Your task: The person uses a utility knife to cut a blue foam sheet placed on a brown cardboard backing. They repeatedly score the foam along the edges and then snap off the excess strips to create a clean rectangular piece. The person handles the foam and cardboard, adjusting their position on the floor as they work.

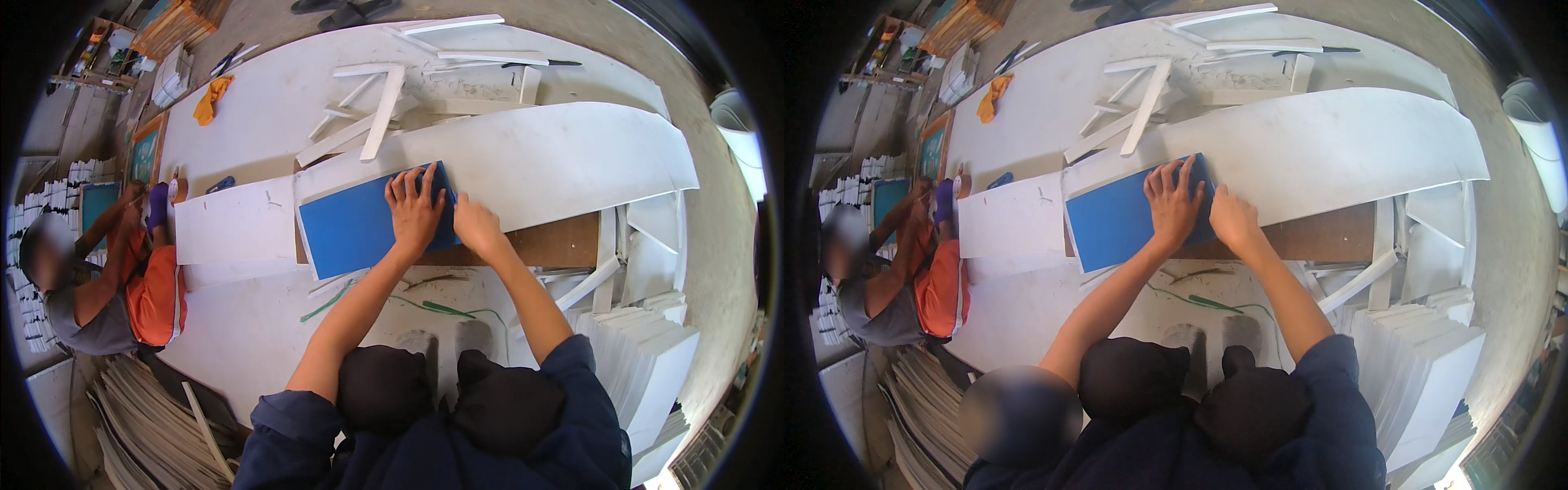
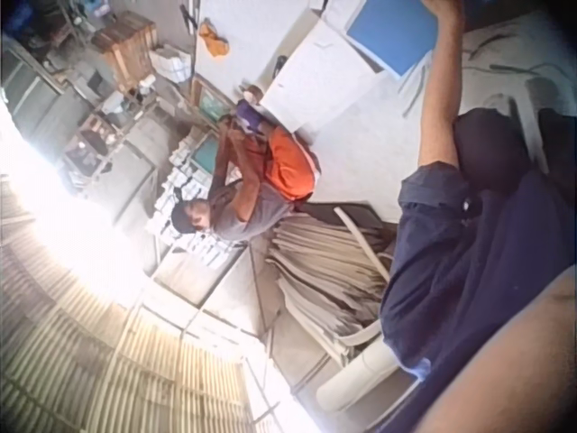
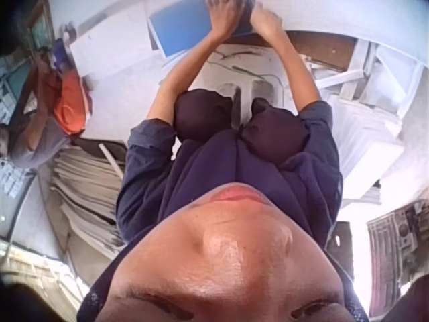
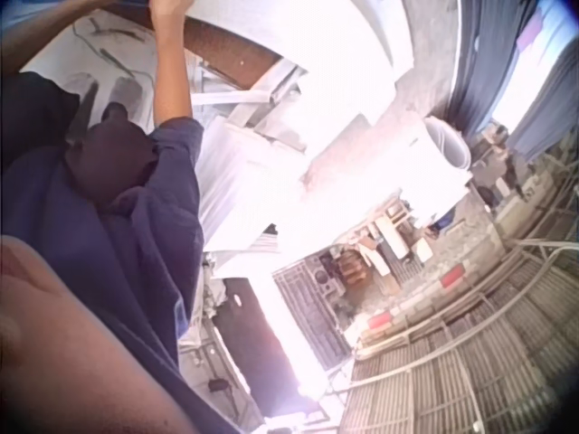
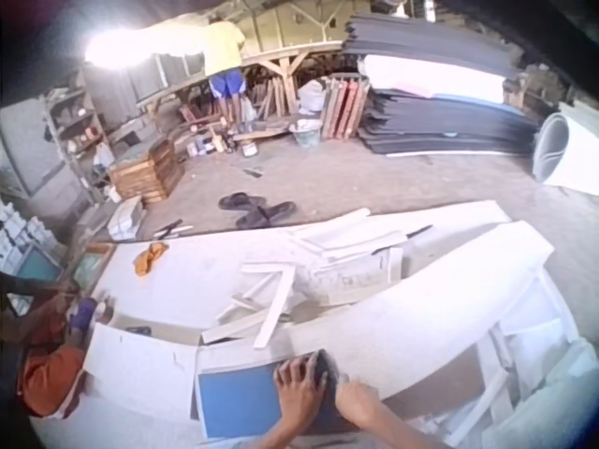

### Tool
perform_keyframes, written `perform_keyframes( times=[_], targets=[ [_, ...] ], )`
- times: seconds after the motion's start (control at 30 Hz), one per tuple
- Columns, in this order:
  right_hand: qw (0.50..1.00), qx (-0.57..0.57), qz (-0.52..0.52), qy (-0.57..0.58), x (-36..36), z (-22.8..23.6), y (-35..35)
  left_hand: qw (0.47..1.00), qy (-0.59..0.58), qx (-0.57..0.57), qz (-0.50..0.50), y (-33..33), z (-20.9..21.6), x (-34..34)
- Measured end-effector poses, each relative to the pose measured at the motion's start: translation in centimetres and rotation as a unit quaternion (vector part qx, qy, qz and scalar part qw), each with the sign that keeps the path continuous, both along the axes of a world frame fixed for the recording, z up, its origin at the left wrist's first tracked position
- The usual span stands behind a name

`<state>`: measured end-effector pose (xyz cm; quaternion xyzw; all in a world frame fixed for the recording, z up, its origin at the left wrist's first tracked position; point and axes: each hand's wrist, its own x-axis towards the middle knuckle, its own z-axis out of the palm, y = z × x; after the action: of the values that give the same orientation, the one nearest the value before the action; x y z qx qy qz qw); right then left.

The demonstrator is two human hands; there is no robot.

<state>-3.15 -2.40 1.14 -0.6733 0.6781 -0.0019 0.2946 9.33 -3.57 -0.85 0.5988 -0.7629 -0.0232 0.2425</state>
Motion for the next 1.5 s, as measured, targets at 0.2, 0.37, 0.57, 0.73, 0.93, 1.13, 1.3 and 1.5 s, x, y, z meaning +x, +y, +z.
perform_keyframes(
  times=[0.2, 0.37, 0.57, 0.73, 0.93, 1.13, 1.3, 1.5],
  targets=[
    [0.999, 0.034, -0.003, -0.007, -0.9, 0.9, 7.5, 1.000, -0.024, -0.007, 0.004, 0.2, -0.1, 0.4],
    [0.999, 0.024, -0.030, -0.006, -1.4, 0.5, 10.3, 1.000, -0.025, -0.018, -0.002, 0.2, 0.0, 0.2],
    [0.999, 0.013, -0.043, -0.008, -2.2, 0.9, 10.5, 1.000, 0.003, -0.017, -0.008, -0.1, 0.0, 0.3],
    [0.973, -0.004, -0.201, -0.116, -7.2, 0.8, 10.2, 0.993, 0.102, 0.047, -0.020, 1.2, 1.9, 4.0],
    [0.776, -0.120, -0.514, -0.344, -11.6, -1.2, 7.0, 0.950, 0.051, 0.045, 0.306, 6.4, 1.1, 13.4],
    [0.667, -0.250, -0.594, -0.375, -12.6, -3.8, 4.0, 0.919, 0.093, 0.144, 0.355, 6.8, 0.1, 16.7],
    [0.689, -0.199, -0.612, -0.335, -12.8, -3.3, 3.4, 0.930, 0.135, 0.139, 0.313, 6.4, -0.1, 16.4],
    [0.710, -0.231, -0.583, -0.320, -12.7, -3.5, 8.6, 0.933, 0.154, 0.128, 0.300, 10.1, -0.1, 16.9]
  ],
)
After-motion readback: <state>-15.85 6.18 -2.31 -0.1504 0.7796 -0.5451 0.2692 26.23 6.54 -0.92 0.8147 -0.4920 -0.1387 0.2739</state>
